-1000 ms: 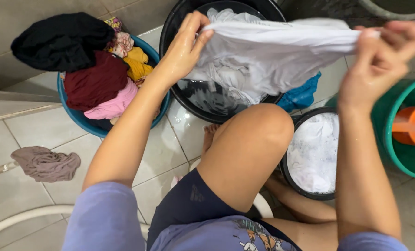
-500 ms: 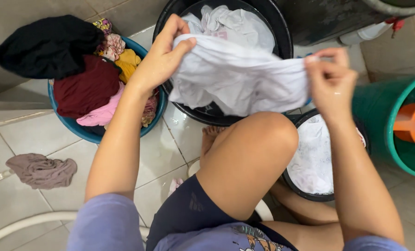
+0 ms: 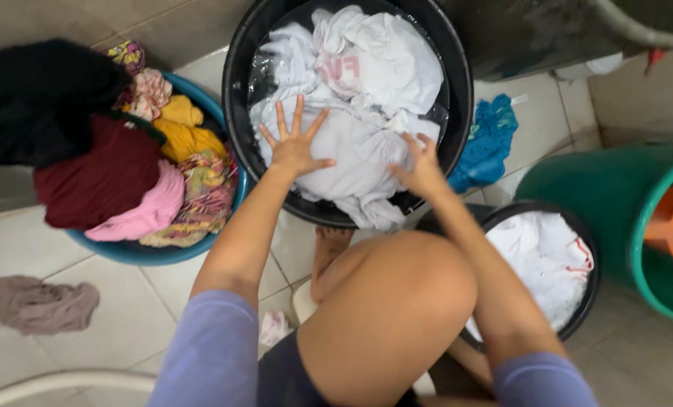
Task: The person washes clothes by hand in a black basin filled with soapy water. They repeatedly submerge, scrub, and wring out white garments, then transfer them to a second basin. Water is added using an orange scoop from a green bucket.
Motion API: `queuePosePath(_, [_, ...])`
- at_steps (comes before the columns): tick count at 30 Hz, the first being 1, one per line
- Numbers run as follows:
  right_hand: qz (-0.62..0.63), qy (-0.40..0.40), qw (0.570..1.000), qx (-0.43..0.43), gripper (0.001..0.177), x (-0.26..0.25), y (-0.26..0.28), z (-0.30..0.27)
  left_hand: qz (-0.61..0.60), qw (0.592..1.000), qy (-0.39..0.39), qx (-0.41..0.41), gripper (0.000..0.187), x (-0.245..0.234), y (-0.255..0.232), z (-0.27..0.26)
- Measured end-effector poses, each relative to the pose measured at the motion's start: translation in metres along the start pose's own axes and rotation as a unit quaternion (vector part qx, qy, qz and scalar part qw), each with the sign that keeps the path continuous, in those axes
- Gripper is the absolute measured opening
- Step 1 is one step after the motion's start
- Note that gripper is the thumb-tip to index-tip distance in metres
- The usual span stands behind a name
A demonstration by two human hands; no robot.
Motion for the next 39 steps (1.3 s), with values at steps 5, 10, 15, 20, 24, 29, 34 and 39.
queuePosePath(5, [-0.105,0.164,0.964,0.183,0.113,0.08,0.025,-0.003,0.041,0.998,0.054,-0.002,0.133,0.028,0.021,0.022])
queuePosePath(10, [-0.066,0.162,0.969,0.177,0.102,0.129,-0.018,-0.007,0.049,0.995,0.08,-0.019,0.121,0.075,0.06,0.058])
queuePosePath(15, [0.049,0.2,0.973,0.105,0.104,0.153,-0.071,0.03,0.07,0.981,0.143,-0.108,0.095,0.088,0.055,0.095])
queuePosePath(20, [0.224,0.163,0.959,0.061,0.052,0.065,-0.017,0.032,0.127,0.989,-0.006,-0.076,0.061,0.072,-0.007,0.1])
queuePosePath(24, [0.157,-0.047,0.98,0.113,0.038,-0.069,0.048,-0.026,0.04,0.988,-0.078,0.125,0.097,0.05,-0.08,0.08])
queuePosePath(29, [0.025,-0.318,0.92,0.226,0.011,-0.165,0.023,-0.161,0.127,0.983,0.127,0.046,0.115,0.054,-0.094,0.121])
queuePosePath(34, [-0.118,-0.242,0.931,0.247,0.041,-0.142,-0.097,-0.287,0.193,0.964,0.177,0.054,0.074,0.053,-0.133,0.152])
queuePosePath(39, [-0.291,-0.11,0.914,0.261,0.062,-0.017,-0.132,-0.297,0.135,0.936,0.103,0.31,0.056,-0.005,-0.264,0.097])
Point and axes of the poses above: each hand's wrist, its own z-axis towards the middle knuckle, its own x-axis out of the palm, y = z × x, the point moved 2 cm from there along z, towards the middle knuckle, and after that the axes turned 2 degrees about -x, right-handed, at the moved point
